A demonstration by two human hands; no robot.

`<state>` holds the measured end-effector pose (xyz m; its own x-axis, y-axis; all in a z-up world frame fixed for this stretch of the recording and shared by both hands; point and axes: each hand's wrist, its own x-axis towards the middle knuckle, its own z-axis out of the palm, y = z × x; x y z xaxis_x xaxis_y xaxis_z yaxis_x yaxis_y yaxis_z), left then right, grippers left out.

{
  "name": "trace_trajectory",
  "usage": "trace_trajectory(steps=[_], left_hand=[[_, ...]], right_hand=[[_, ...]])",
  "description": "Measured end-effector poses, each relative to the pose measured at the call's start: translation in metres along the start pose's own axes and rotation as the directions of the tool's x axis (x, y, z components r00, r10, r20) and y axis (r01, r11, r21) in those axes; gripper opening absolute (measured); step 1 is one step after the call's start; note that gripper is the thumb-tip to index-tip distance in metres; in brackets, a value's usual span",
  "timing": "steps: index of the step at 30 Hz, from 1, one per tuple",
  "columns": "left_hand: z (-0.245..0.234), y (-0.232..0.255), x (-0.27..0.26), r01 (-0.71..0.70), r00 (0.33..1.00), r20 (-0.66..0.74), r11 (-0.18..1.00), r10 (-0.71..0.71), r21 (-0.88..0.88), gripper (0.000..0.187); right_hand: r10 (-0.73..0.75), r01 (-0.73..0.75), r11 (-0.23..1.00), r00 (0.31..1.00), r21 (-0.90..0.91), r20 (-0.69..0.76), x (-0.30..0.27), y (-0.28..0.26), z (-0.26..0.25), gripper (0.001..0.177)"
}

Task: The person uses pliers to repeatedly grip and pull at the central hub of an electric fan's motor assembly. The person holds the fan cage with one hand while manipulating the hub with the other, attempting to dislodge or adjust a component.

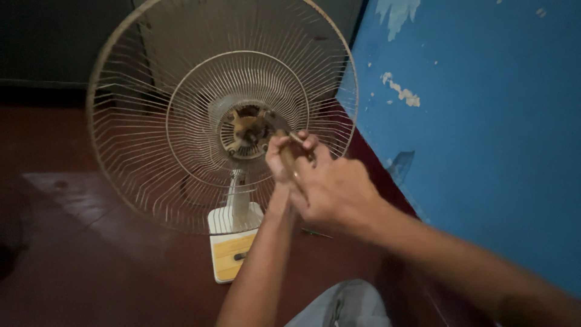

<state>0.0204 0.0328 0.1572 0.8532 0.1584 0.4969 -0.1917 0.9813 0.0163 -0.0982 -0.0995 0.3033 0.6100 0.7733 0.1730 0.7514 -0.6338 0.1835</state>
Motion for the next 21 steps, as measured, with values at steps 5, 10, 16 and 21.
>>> trace_trajectory(steps=[5,10,16,21], left_hand=[[0.013,-0.005,0.032,-0.168,0.895,-0.374,0.960,0.243,0.222,0.016],[0.053,-0.017,0.024,0.016,0.830,-0.509,0.902,0.228,0.431,0.021],[0.104,-0.020,0.011,0.181,0.613,-0.753,0.885,0.239,0.429,0.023],[0.113,-0.026,0.014,0.145,0.633,-0.724,0.877,0.273,0.458,0.026]], right_hand=[[0.049,-0.001,0.956,0.986,0.293,-0.157,0.009,0.025,-0.005,0.044],[0.156,-0.072,0.655,0.987,0.752,-0.041,0.021,0.054,0.011,0.042],[0.305,-0.249,0.073,0.928,0.966,0.216,0.023,0.071,0.024,0.042],[0.235,-0.332,-0.126,0.906,0.935,0.353,0.017,0.080,0.019,0.051]])
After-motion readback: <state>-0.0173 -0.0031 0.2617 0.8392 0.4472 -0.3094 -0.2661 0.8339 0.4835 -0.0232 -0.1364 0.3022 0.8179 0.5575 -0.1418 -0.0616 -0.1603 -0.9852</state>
